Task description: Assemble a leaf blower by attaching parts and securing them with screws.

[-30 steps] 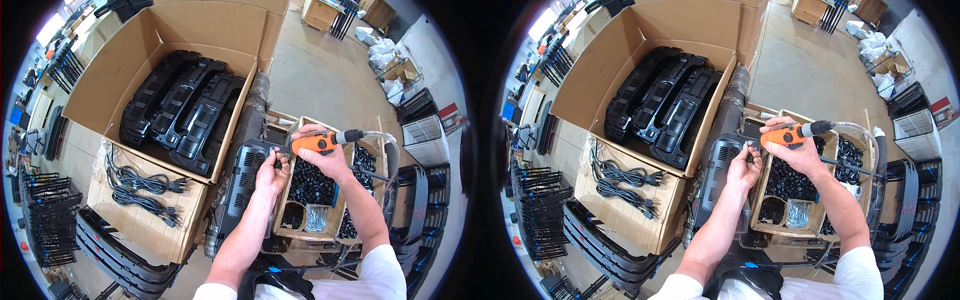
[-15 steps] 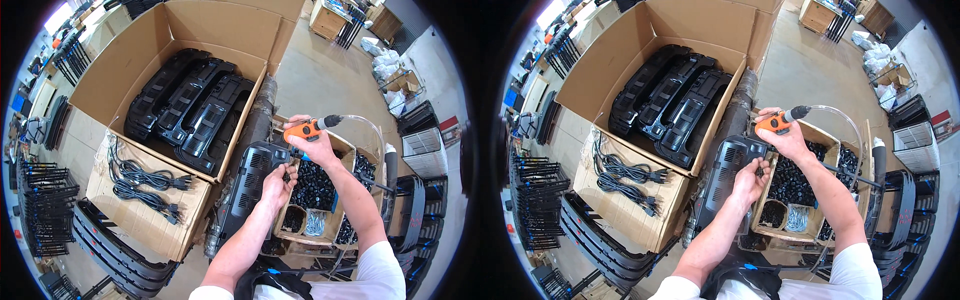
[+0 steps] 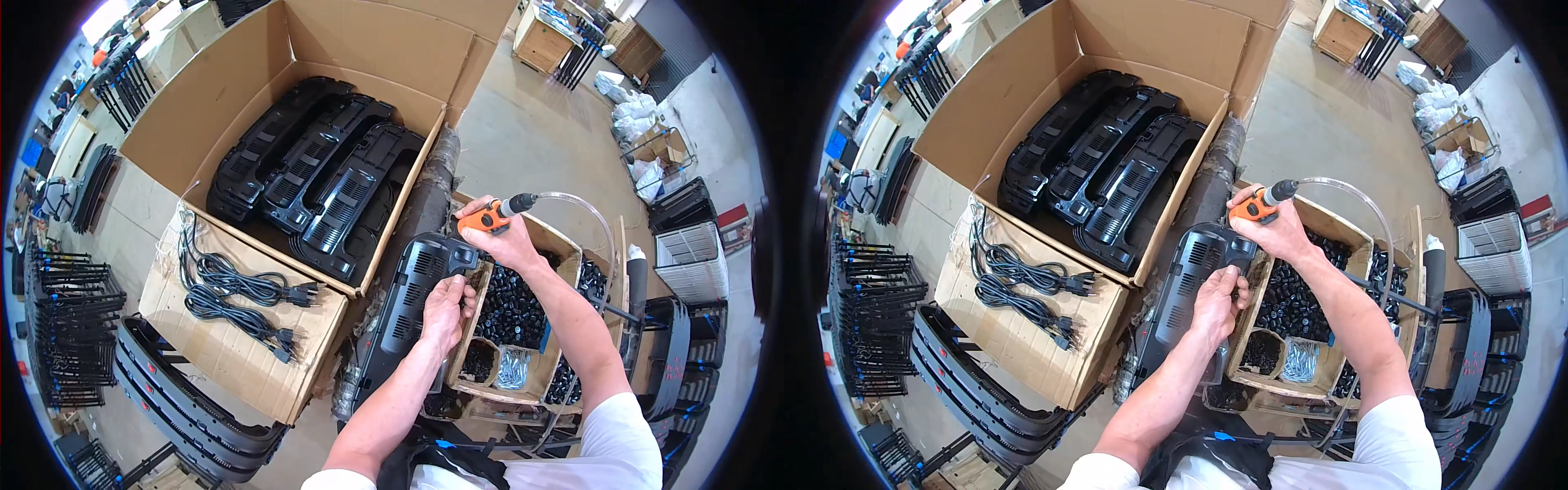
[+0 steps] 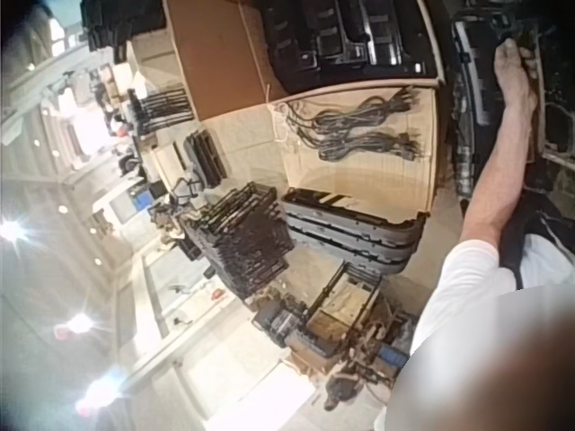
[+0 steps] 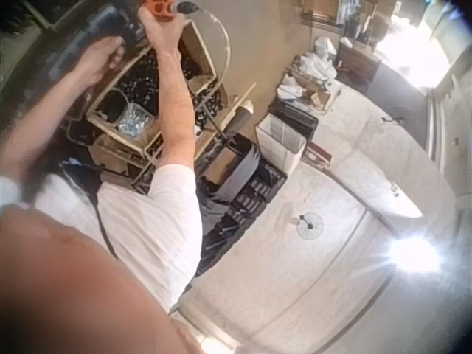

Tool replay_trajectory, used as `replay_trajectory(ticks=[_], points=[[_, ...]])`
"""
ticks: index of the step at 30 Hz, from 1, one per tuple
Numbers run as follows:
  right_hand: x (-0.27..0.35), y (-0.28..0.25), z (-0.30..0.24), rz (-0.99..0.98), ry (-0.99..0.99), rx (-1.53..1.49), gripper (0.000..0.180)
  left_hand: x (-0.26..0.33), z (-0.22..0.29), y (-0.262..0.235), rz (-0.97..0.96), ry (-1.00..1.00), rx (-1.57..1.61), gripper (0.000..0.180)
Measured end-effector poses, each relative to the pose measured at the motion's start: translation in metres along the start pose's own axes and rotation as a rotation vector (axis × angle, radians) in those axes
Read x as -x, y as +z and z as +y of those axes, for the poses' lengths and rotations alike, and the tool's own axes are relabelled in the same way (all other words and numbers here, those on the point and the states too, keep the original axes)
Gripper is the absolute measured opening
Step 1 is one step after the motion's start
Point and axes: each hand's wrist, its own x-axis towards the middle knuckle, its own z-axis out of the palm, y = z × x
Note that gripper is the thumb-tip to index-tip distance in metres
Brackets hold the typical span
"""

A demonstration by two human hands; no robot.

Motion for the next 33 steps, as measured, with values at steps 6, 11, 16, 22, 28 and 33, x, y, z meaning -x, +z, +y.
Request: replay_trajectory(ticks=[6, 11, 16, 22, 28, 33], points=[[0.000, 0.001, -0.002, -0.003, 0.020, 0.003, 0.039, 0.002, 0.011, 0.009, 0.110, 0.036, 0.089, 0.015], [0.017, 0.000, -0.021, 0.067, 0.029, -0.135, 0.048, 0.002, 0.020, 0.003, 0.097, -0.010, 0.186, 0.021], [0.036, 0.000, -0.049, 0.015, 0.005, -0.204, 0.048, -0.003, 0.035, 0.009, 0.174, -0.017, 0.381, 0.029], [0.043, 0.006, -0.061, -0.049, 0.001, -0.201, 0.049, -0.014, 0.040, 0.002, 0.082, 0.021, 0.598, 0.026], [0.043, 0.007, -0.062, -0.076, -0.011, -0.153, 0.050, -0.013, 0.044, -0.004, 0.027, -0.011, 0.603, 0.023], [0.042, 0.014, -0.062, -0.086, -0.012, -0.175, 0.048, -0.011, 0.048, -0.009, -0.008, -0.032, 0.566, 0.024]])
